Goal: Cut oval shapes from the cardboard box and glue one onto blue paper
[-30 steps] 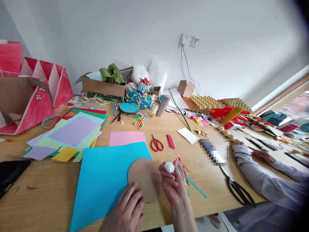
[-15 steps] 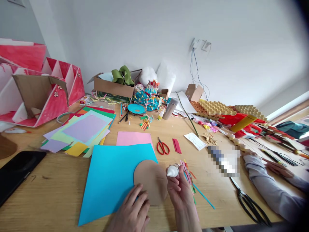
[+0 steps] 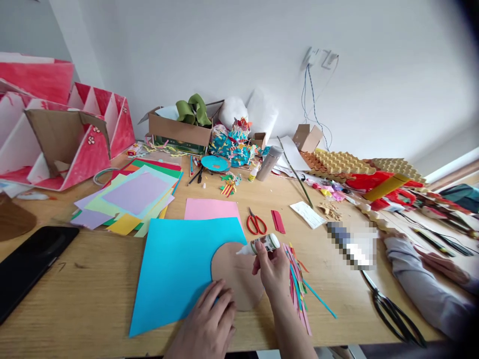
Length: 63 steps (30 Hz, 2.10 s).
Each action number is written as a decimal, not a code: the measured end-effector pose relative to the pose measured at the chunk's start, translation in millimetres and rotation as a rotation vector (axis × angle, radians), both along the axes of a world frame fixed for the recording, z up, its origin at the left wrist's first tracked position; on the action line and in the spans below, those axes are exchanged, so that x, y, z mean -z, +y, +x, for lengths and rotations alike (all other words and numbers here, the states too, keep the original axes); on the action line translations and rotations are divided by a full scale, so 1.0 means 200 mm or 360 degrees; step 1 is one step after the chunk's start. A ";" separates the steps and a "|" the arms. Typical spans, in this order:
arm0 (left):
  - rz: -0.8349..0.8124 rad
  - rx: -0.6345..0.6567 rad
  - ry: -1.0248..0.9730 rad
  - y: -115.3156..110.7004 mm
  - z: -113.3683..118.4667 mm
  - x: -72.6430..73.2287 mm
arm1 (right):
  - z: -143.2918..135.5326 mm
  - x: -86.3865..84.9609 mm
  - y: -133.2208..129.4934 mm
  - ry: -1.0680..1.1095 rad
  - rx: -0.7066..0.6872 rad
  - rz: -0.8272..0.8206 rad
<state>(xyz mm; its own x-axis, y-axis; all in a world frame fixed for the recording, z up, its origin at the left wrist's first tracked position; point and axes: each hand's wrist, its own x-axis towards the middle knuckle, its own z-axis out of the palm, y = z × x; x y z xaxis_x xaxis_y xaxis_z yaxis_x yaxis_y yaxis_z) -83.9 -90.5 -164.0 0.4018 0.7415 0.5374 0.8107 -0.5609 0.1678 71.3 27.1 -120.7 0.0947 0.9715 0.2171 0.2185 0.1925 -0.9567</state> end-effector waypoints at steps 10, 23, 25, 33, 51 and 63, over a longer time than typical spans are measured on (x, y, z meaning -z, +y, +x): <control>-0.0022 0.0023 -0.0009 0.00 0.00 -0.01 | -0.03 0.00 0.03 -0.0104 -0.0057 -0.0084; -0.0036 0.0027 0.0000 0.00 -0.01 -0.03 | -0.05 0.01 0.05 -0.0265 -0.0122 -0.0005; -0.0031 0.0025 0.0005 0.00 -0.01 -0.03 | -0.05 0.01 0.06 -0.0296 -0.0141 0.0007; -0.0034 0.0023 0.0003 0.00 -0.01 -0.02 | -0.06 0.00 0.09 -0.0425 -0.0199 0.0061; -0.0026 0.0010 0.0016 0.00 -0.01 -0.03 | -0.07 0.06 0.11 -0.0461 -0.0262 0.0098; -0.0045 0.0000 0.0113 -0.01 -0.01 -0.04 | -0.08 0.05 0.11 -0.0401 -0.0286 0.0121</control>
